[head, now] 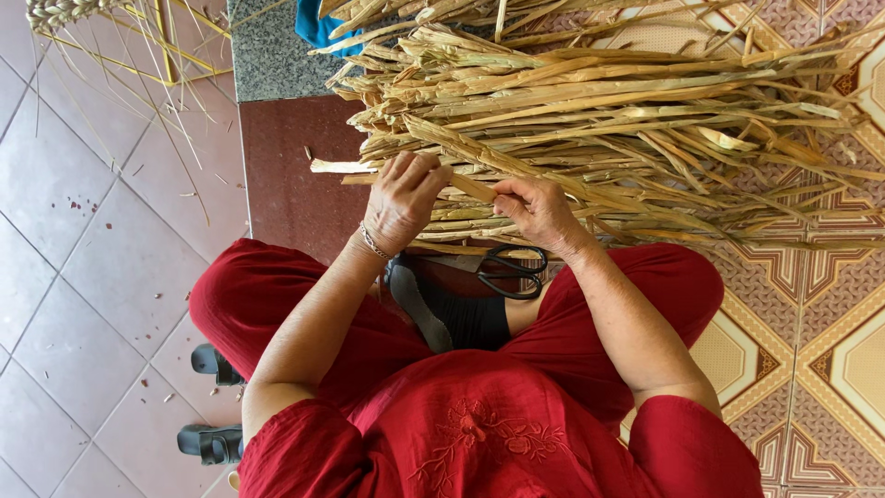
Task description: The person sits on the floor and processes a large pile of dried plant stalks. They repeatedly pick up individual stalks, strip off the outer layers by hand, and place the processed pieces aside.
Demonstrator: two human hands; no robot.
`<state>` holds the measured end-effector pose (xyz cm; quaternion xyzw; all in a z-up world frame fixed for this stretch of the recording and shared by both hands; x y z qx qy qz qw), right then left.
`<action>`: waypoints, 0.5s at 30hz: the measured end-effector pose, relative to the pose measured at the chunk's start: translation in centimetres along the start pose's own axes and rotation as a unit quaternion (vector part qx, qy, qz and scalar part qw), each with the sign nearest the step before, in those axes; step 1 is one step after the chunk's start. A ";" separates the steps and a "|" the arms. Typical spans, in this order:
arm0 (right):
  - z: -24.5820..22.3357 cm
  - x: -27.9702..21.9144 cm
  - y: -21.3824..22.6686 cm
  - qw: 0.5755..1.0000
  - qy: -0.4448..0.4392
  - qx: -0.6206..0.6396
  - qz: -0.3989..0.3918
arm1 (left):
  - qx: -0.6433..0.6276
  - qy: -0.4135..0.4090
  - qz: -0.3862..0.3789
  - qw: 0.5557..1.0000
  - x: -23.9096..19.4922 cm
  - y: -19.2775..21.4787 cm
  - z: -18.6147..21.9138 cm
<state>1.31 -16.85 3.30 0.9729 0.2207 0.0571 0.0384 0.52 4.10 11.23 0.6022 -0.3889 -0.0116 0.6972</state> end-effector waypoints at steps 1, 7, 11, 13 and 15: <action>-0.1 0.1 0.0 1.000 0.004 0.001 0.001 | -0.005 -0.001 -0.010 1.000 -0.1 -0.1 -0.1; -1.9 -0.2 0.5 0.967 0.170 -0.166 0.092 | -0.274 0.193 -0.220 0.916 -3.4 -4.8 0.0; -2.5 -0.1 0.2 0.948 0.213 -0.214 0.104 | -0.697 0.394 -0.287 0.526 -6.0 -8.8 2.5; -2.9 -0.2 0.2 0.942 0.223 -0.226 0.112 | -0.765 0.412 -0.221 0.444 -5.8 -8.9 2.6; -3.0 -0.4 0.4 0.950 0.214 -0.201 0.103 | -0.709 0.448 -0.200 0.507 -5.6 -8.6 1.8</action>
Point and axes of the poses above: each hand's wrist, its own x-axis towards the middle knuckle, its own y-axis out of the back of the hand, z = x × y, the point moved 5 cm from there along x, towards the middle knuckle, and after that the axes turned 14 degrees about x, right-handed, at the moved point
